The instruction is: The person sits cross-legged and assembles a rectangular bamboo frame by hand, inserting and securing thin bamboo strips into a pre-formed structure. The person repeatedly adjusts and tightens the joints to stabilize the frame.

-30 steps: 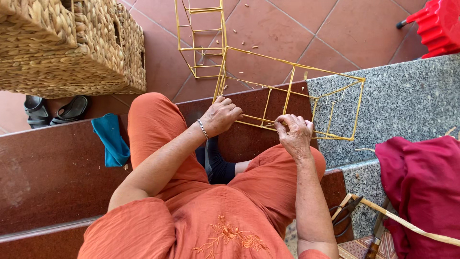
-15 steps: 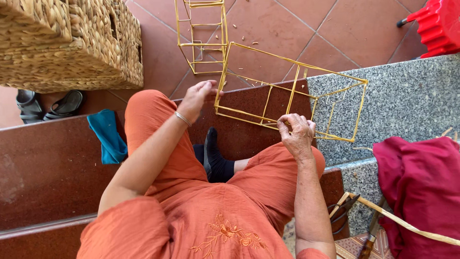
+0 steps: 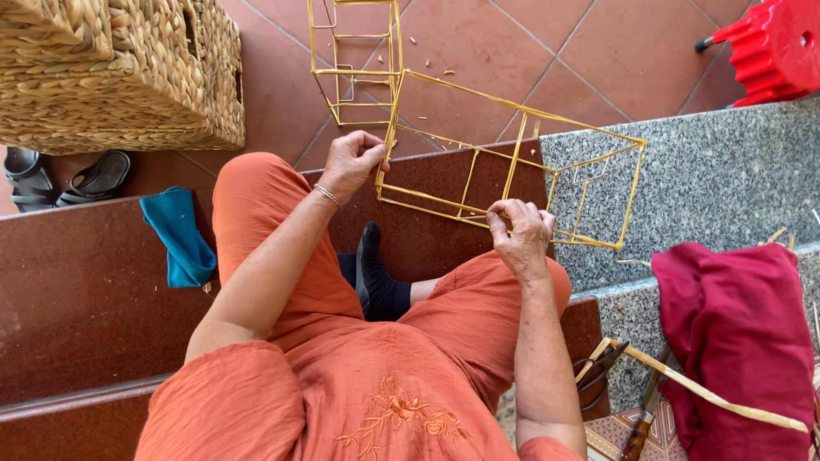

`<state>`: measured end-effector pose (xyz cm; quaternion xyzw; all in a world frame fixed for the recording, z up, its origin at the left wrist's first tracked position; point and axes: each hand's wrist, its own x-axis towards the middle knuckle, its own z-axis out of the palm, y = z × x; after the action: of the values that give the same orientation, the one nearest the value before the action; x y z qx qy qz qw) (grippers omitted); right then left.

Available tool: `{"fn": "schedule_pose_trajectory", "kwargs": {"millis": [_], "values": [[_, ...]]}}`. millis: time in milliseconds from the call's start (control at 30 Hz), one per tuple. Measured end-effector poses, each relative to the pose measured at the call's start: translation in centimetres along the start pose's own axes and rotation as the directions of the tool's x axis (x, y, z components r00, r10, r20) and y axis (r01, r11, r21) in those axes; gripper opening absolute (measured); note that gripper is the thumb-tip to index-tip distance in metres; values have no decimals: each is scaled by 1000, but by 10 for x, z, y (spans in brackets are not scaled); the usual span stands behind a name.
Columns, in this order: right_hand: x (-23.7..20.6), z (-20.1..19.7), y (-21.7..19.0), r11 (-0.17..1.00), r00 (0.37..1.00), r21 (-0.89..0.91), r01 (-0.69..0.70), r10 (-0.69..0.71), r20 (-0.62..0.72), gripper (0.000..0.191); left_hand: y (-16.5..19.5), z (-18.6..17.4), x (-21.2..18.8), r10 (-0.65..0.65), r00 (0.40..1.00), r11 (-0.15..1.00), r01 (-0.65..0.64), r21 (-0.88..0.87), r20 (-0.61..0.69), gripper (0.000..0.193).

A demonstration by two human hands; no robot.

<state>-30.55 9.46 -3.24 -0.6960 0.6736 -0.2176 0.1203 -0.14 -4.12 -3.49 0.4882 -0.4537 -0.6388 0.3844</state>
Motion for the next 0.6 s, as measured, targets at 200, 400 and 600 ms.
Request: {"fn": "schedule_pose_trajectory", "kwargs": {"millis": [200,400,600], "values": [[-2,-2,0,997,994,-11,82,-82,-78,7,-11,16,-17,-23,998,983,34,179,-60,40],[7,-14,4,986,967,-9,167,-166,-195,9,-10,28,-22,22,992,998,-29,56,120,35],[52,-50,23,979,902,82,187,-138,-409,10,52,58,3,395,918,916,-392,-86,23,53]]}}
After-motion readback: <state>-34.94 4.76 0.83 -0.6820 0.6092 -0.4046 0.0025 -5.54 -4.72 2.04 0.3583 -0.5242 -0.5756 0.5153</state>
